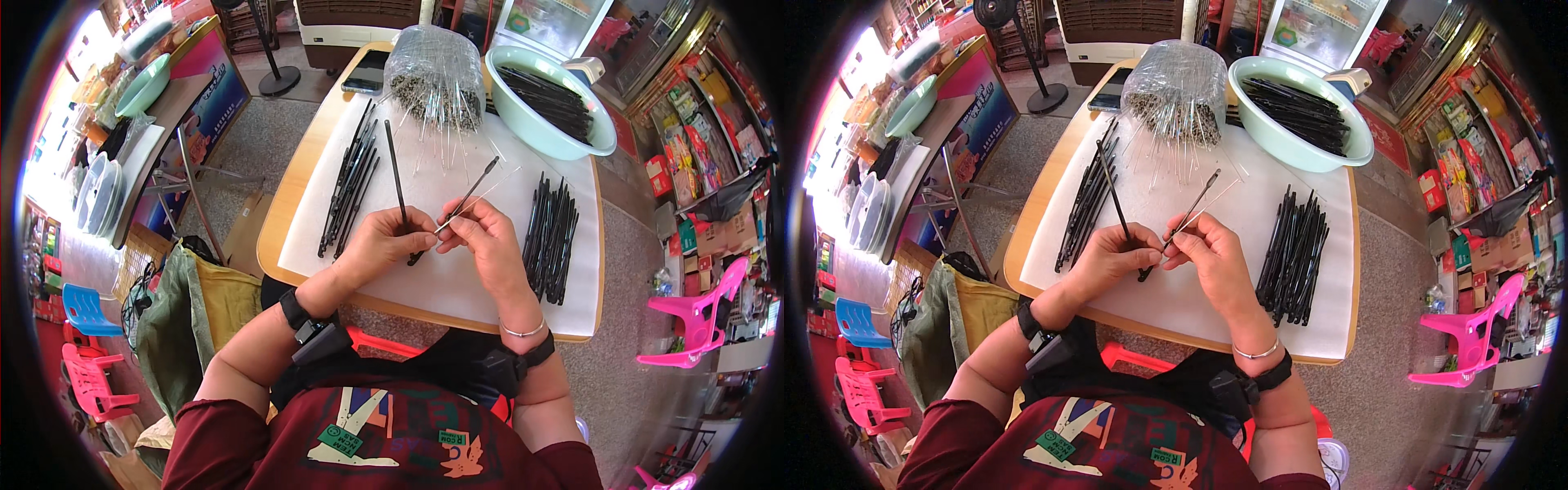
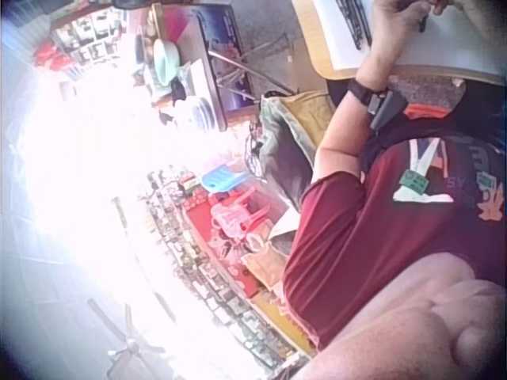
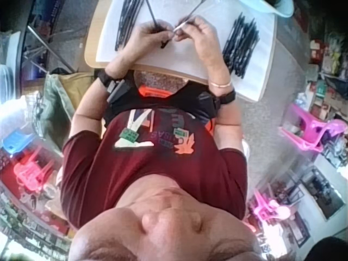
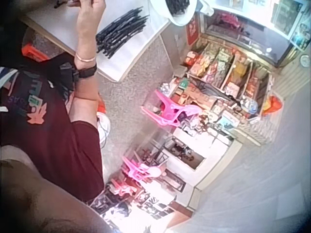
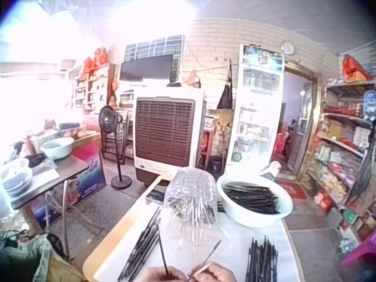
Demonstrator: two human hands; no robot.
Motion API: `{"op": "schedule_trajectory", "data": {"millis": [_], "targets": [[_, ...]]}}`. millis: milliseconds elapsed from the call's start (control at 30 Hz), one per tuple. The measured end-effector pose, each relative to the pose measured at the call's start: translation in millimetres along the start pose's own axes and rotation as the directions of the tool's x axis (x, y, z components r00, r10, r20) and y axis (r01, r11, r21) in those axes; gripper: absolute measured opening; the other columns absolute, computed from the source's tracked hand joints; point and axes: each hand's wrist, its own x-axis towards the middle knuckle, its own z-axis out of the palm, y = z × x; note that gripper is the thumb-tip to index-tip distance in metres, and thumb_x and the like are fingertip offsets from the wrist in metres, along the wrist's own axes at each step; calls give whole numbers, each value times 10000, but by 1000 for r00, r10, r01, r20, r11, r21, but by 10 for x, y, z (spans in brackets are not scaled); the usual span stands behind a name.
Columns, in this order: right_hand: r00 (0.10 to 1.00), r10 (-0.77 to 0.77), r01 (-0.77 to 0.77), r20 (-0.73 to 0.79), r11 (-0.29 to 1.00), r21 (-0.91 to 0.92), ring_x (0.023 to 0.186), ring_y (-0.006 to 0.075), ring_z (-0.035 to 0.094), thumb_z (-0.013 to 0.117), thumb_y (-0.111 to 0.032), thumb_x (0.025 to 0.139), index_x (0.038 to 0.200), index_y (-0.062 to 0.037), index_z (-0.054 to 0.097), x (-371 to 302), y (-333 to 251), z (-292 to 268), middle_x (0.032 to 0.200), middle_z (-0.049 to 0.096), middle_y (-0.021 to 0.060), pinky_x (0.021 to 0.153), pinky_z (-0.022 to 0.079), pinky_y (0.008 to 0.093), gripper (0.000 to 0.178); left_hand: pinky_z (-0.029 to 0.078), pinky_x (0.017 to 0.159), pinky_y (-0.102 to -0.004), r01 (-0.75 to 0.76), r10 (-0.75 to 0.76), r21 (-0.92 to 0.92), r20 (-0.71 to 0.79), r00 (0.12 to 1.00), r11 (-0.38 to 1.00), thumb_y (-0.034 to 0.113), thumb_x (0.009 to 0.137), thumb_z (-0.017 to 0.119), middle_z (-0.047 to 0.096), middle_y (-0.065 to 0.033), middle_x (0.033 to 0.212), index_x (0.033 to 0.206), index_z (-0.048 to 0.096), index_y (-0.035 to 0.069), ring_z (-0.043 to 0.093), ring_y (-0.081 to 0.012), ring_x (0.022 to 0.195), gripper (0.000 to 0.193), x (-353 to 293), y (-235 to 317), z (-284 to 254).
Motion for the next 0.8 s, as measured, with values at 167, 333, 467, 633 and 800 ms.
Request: {"op": "schedule_trajectory", "data": {"millis": [167, 333, 467, 633, 800], "targets": [[999, -32, 31, -23, 997, -74, 760, 135, 593, 541, -86, 897, 998, 26, 595, -16, -33, 37, 864, 596, 68, 674, 538, 289, 160, 440, 608, -200, 1, -1, -12, -28, 1000, 1000, 53, 862, 639, 610, 17, 817, 1034, 624, 22, 543, -44, 705, 176, 0, 13, 28], [987, -122, 95, -106, 968, -230, 698, 105, 553, 562, -106, 896, 950, 24, 610, -17, 32, 57, 798, 574, 37, 622, 503, 255, 149, 457, 630, -210, -6, 5, -45, -27, 1000, 999, 26, 875, 608, 610, 0, 859, 1105, 598, 7, 563, -64, 733, 231, -13, 32, 67], [943, -303, 200, -138, 847, -493, 659, 138, 532, 559, -102, 894, 889, 17, 591, -18, 95, 95, 770, 552, 57, 591, 465, 274, 124, 470, 649, -218, 36, -36, -47, 13, 999, 998, -2, 875, 595, 612, -19, 889, 1153, 581, 4, 574, -76, 749, 278, 11, 0, 69], [842, -526, 272, -122, 609, -745, 669, 350, 542, 562, -85, 855, 772, 8, 504, 39, 137, 184, 756, 536, 169, 603, 435, 393, 137, 463, 643, -212, -17, 18, 55, -31, 999, 998, -7, 862, 606, 617, -6, 833, 1135, 593, 9, 566, -66, 723, 274, 16, -40, 76], [893, -392, 163, -223, 741, -651, 702, 342, 568, 568, -136, 869, 845, 14, 529, 85, 224, 144, 787, 571, 168, 637, 449, 398, 157, 455, 596, -235, -98, 106, 158, -44, 993, 983, 42, 873, 596, 615, -15, 797, 1076, 598, -17, 545, -68, 690, 212, 27, -25, 97]]}}
